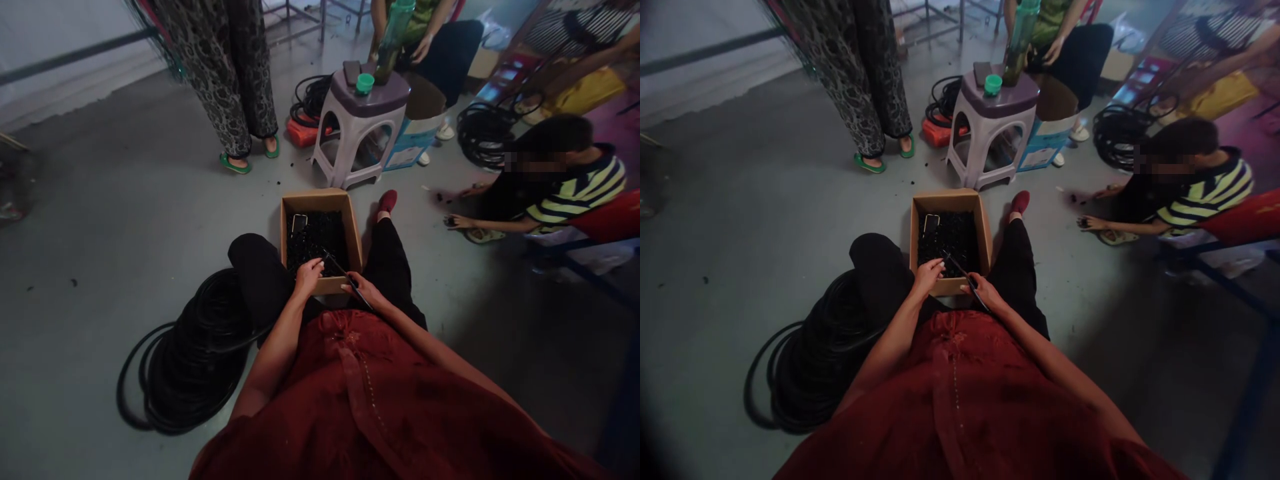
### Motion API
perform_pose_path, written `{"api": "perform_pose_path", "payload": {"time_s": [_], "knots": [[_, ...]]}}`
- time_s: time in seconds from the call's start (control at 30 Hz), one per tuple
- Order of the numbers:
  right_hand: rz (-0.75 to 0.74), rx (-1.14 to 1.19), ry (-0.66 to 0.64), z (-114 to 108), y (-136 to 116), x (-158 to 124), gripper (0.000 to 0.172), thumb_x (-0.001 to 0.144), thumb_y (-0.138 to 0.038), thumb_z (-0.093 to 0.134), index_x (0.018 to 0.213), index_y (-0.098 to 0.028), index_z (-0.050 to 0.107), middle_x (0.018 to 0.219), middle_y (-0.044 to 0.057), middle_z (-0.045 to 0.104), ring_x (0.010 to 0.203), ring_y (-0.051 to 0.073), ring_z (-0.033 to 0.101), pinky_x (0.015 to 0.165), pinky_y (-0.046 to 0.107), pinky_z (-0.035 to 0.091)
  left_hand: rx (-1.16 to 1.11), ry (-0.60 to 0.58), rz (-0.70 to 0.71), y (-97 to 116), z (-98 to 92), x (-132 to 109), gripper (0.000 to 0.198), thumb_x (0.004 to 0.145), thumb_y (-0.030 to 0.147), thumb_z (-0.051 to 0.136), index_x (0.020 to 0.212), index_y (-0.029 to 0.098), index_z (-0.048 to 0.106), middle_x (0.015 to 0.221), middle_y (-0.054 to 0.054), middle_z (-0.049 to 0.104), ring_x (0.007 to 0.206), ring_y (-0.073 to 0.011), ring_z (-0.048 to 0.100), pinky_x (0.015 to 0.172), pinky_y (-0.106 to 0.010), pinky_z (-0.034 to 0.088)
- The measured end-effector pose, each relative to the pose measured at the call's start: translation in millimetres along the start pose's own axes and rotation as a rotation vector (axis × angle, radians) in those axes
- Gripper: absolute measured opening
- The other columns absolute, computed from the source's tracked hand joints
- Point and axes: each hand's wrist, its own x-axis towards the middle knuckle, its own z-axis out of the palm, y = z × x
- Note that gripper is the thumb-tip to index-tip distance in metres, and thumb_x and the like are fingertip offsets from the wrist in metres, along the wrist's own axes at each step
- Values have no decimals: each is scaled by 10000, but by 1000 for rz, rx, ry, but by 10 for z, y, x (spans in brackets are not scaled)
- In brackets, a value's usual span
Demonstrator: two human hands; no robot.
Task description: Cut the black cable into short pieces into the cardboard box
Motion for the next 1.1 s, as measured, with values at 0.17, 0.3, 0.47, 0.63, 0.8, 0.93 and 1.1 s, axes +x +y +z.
{"api": "perform_pose_path", "payload": {"time_s": [0.17,0.3,0.47,0.63,0.8,0.93,1.1], "knots": [[33,-5,-37,-8,-43,0,486,822,-470,555,1214,-183,545,1056,81,646,928,221,601,785,305,455,32,-11,17,-7,3,-2,387,859,302,533,1193,141,645,900,-77,708,592,-71,558,573,-185,419],[33,-27,-45,6,-33,18,496,827,-467,550,1225,-173,538,1053,85,645,925,221,600,782,304,448,59,-35,25,-7,11,-5,388,852,291,539,1185,123,646,876,-77,705,572,-69,539,561,-186,410],[29,-25,-53,30,12,40,517,827,-469,557,1253,-177,520,1082,88,642,931,220,595,785,308,449,91,-86,29,-4,35,-13,381,834,276,557,1162,111,658,837,-68,708,553,-69,517,552,-187,406],[-9,-8,-67,58,40,45,535,843,-456,545,1286,-160,486,1136,104,623,981,218,585,831,314,447,118,-131,28,0,42,-16,369,822,251,561,1148,118,668,823,-57,715,551,-71,514,556,-185,407],[-24,-52,-84,67,46,47,531,858,-461,530,1277,-140,475,1139,123,611,1001,225,585,846,313,443,144,-149,24,12,41,-27,400,823,268,559,1172,98,657,842,-73,722,555,-79,524,562,-195,408],[-57,-112,-90,65,59,55,433,894,-429,479,1223,-149,498,1095,119,620,971,223,589,833,316,434,149,-148,17,16,49,-40,400,818,274,563,1168,106,660,844,-71,722,559,-82,528,562,-197,403],[-86,-140,-80,74,51,79,332,891,-349,481,1172,-175,511,1063,91,627,935,209,589,813,303,428,149,-123,23,23,51,-38,399,818,285,554,1159,111,666,788,-60,715,542,-90,526,553,-206,400]]}}
